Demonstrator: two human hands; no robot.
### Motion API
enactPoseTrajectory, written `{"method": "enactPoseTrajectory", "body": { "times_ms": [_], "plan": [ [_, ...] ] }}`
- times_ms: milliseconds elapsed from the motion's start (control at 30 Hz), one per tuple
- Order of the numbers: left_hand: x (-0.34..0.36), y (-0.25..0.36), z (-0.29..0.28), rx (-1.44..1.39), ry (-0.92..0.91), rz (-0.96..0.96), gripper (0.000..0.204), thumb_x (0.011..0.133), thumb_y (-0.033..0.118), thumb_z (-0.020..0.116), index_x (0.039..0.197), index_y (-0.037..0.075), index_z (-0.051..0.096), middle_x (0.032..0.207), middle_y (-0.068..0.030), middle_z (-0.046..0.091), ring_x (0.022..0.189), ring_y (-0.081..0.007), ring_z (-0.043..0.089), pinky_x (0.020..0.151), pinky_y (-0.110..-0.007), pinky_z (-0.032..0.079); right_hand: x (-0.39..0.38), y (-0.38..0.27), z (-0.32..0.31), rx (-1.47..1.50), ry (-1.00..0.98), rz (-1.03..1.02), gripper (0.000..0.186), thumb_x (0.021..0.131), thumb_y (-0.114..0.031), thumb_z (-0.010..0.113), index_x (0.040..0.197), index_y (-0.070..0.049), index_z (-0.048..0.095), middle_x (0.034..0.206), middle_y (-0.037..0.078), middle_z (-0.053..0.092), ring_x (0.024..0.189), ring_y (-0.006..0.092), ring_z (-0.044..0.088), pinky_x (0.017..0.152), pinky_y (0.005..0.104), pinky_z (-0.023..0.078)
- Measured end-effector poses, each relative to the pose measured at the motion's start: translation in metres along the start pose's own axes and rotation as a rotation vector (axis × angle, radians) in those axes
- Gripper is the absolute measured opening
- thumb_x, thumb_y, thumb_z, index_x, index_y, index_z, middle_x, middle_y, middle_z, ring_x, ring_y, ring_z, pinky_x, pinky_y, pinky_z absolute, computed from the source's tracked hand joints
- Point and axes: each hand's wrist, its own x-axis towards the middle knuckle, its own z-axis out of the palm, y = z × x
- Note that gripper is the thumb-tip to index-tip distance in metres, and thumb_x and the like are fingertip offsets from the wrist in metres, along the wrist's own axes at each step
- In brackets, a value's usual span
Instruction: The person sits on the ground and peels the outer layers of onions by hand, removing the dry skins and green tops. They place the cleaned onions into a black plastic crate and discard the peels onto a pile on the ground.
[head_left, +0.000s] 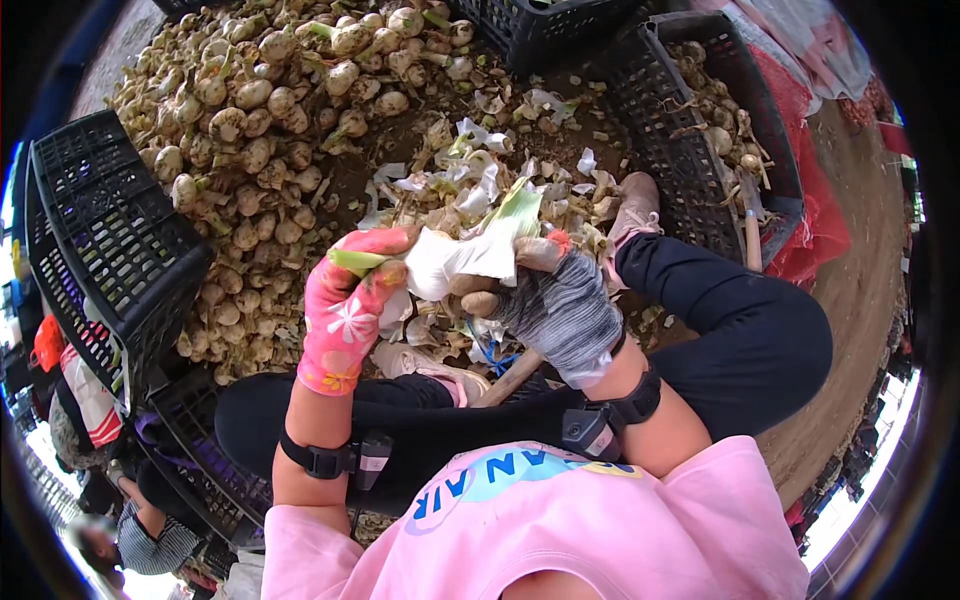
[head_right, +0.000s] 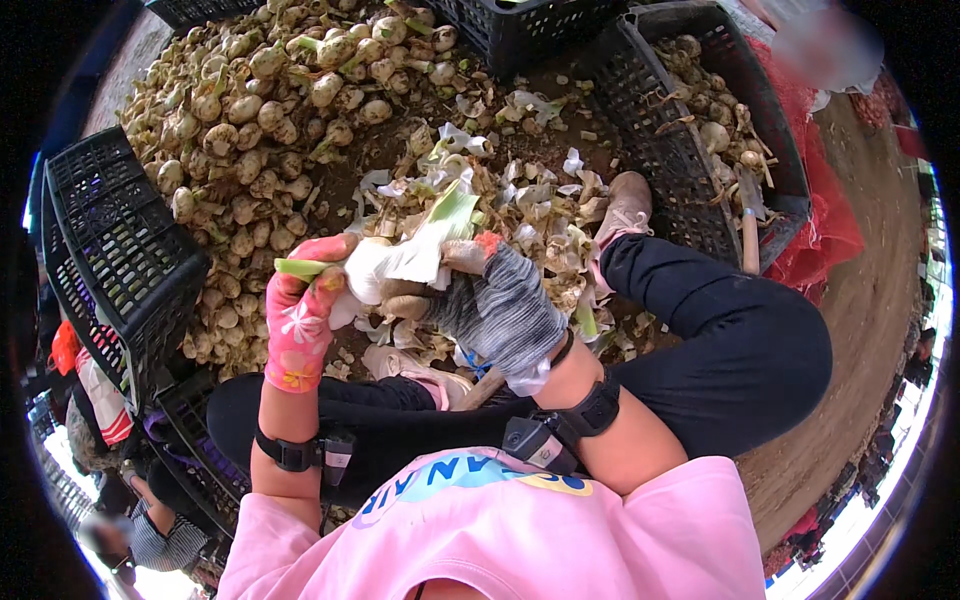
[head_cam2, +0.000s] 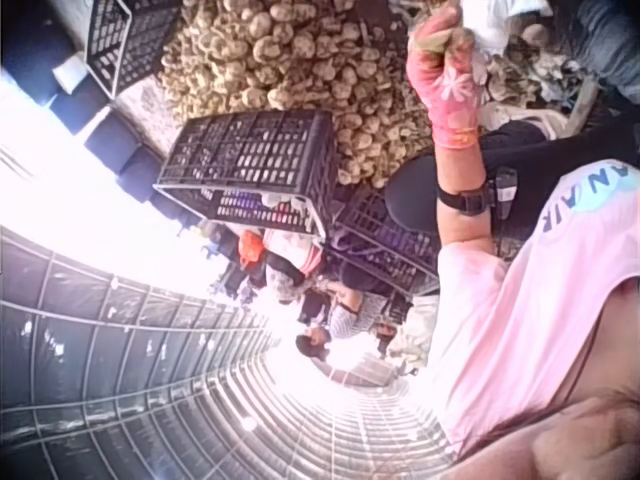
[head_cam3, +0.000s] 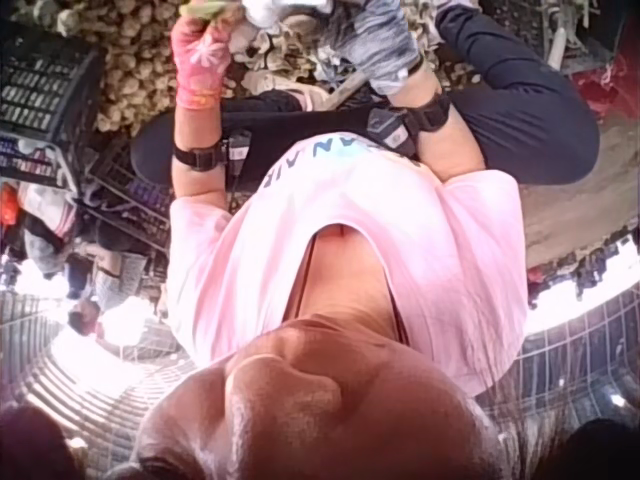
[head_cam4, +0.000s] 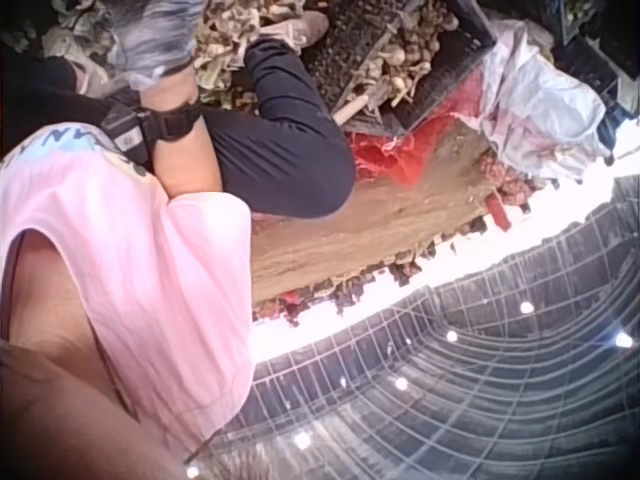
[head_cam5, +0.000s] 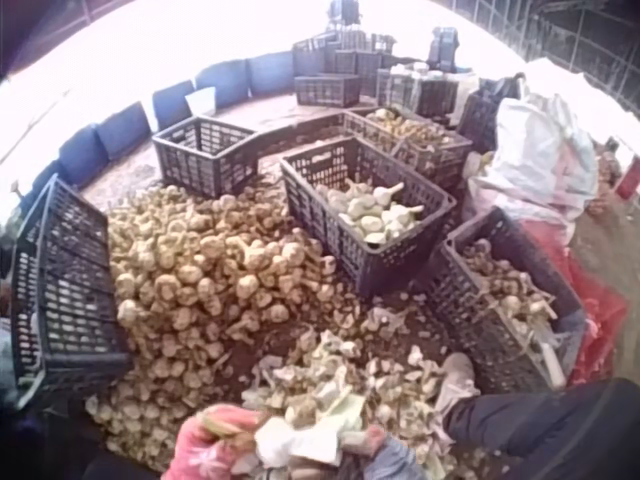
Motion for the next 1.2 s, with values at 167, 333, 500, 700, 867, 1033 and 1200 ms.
{"method": "enactPoseTrajectory", "body": {
  "times_ms": [167, 333, 500, 700, 867, 1033, 1200],
  "plan": [
    [-0.004, 0.0, 0.0, -0.146, 0.073, 0.054, 0.036, 0.073, 0.022, 0.067, 0.1, 0.001, 0.055, 0.104, -0.012, 0.055, 0.096, -0.0226, 0.054, 0.087, -0.036, 0.041, 0.001, -0.018, 0.0, 0.229, -0.048, -0.332, 0.036, 0.085, -0.021, 0.046, 0.107, 0.008, 0.043, 0.105, 0.024, 0.05, 0.098, 0.0345, 0.052, 0.082, 0.0441, 0.048],
    [-0.002, 0.006, -0.003, -0.432, 0.3, -0.239, 0.043, 0.076, 0.019, 0.062, 0.114, 0.005, 0.045, 0.106, -0.0095, 0.053, 0.093, -0.0215, 0.055, 0.079, -0.037, 0.047, -0.009, -0.038, 0.014, -0.236, -0.016, -0.59, 0.035, 0.082, -0.012, 0.053, 0.112, 0.003, 0.042, 0.108, 0.018, 0.051, 0.098, 0.0262, 0.053, 0.089, 0.0369, 0.043],
    [-0.006, -0.004, -0.003, -0.518, 0.042, -0.28, 0.049, 0.072, 0.03, 0.063, 0.106, -0.001, 0.047, 0.104, -0.0127, 0.054, 0.094, -0.0229, 0.055, 0.083, -0.036, 0.046, 0.002, -0.012, 0.016, -1.602, -0.113, -0.697, 0.044, 0.075, -0.01, 0.06, 0.117, -0.009, 0.047, 0.116, 0.011, 0.049, 0.105, 0.0216, 0.049, 0.085, 0.0298, 0.042],
    [-0.007, -0.003, 0.004, -0.441, 0.006, -0.561, 0.036, 0.077, 0.025, 0.055, 0.1, -0.002, 0.051, 0.095, -0.0129, 0.057, 0.086, -0.0222, 0.058, 0.077, -0.033, 0.048, 0.008, -0.003, 0.005, -1.819, -0.257, -0.672, 0.032, 0.071, -0.005, 0.057, 0.103, -0.006, 0.059, 0.113, 0.013, 0.05, 0.102, 0.0274, 0.05, 0.086, 0.0344, 0.04],
    [-0.007, -0.012, 0.016, -0.49, 0.199, -0.42, 0.028, 0.083, 0.02, 0.046, 0.102, -0.001, 0.051, 0.093, -0.0123, 0.057, 0.083, -0.0203, 0.058, 0.074, -0.032, 0.048, 0.017, 0.002, -0.012, -1.992, -0.067, -0.769, 0.023, 0.071, -0.006, 0.058, 0.093, -0.001, 0.057, 0.107, 0.014, 0.052, 0.097, 0.0261, 0.052, 0.083, 0.0348, 0.041],
    [-0.003, -0.027, 0.003, -0.265, 0.284, -0.397, 0.027, 0.084, 0.02, 0.045, 0.104, 0.002, 0.051, 0.093, -0.0085, 0.058, 0.078, -0.0171, 0.059, 0.064, -0.027, 0.049, 0.008, 0.011, -0.009, -1.262, -0.239, -0.572, 0.017, 0.08, -0.011, 0.055, 0.095, -0.004, 0.055, 0.107, 0.011, 0.052, 0.098, 0.0161, 0.051, 0.084, 0.0306, 0.04],
    [-0.001, -0.022, 0.015, -0.421, 0.363, -0.499, 0.029, 0.087, 0.022, 0.045, 0.11, 0.004, 0.049, 0.103, -0.0088, 0.055, 0.09, -0.0186, 0.056, 0.072, -0.03, 0.049, 0.01, -0.012, -0.009, -1.096, 0.111, -0.522, 0.027, 0.081, -0.011, 0.055, 0.106, -0.005, 0.051, 0.103, 0.008, 0.054, 0.092, 0.0164, 0.054, 0.085, 0.0268, 0.041]
  ]
}}
